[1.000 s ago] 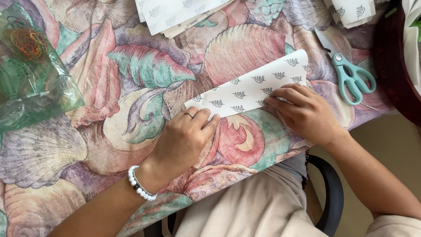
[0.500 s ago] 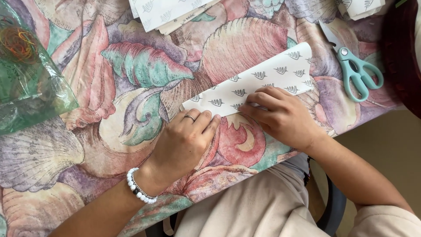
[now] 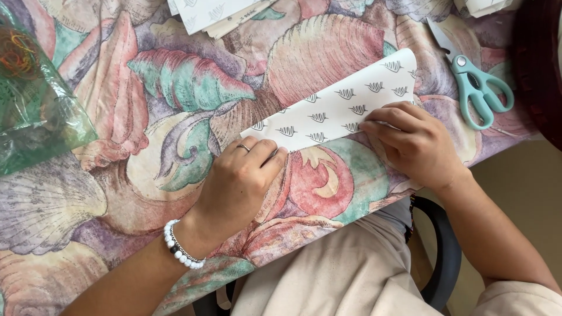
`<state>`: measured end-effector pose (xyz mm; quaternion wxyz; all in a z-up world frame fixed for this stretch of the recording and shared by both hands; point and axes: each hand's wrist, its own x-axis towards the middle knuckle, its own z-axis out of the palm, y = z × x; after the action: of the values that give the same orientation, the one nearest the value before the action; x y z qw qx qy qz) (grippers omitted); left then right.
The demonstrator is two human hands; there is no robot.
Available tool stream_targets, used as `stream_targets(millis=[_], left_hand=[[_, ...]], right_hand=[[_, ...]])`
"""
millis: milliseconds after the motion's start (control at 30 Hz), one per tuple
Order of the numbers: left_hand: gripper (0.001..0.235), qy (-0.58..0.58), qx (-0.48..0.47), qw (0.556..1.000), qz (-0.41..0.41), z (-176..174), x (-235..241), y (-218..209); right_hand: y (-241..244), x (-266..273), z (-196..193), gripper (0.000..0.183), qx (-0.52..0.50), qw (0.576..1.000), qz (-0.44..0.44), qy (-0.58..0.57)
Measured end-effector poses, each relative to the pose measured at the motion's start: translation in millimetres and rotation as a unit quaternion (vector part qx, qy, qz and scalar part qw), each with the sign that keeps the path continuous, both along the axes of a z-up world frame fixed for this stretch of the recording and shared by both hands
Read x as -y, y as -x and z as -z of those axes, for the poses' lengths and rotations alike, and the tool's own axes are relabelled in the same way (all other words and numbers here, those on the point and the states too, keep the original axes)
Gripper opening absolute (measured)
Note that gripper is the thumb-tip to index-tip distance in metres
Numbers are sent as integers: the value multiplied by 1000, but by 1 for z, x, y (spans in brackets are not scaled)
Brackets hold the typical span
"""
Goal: Folding printed paper sheets into bags and stacking them on a table.
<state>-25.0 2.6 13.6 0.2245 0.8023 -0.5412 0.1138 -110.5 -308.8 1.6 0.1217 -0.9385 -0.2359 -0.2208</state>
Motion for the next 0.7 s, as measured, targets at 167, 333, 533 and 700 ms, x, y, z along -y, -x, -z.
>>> stream_targets(millis=[167, 333, 533, 700], left_hand=[[14, 1, 9, 1000, 2, 6, -1, -1], [13, 13, -62, 998, -16, 9, -2, -5], [15, 3, -39, 999, -31, 9, 0, 0], [17, -19, 32, 999, -12, 6, 3, 4]], right_hand=[[3, 1, 4, 14, 28, 999, 4, 22], [1, 0, -2, 13, 32, 999, -2, 33], [-1, -19, -12, 12, 7, 1000, -5, 25], [-12, -49, -10, 21, 35, 998, -57, 3]])
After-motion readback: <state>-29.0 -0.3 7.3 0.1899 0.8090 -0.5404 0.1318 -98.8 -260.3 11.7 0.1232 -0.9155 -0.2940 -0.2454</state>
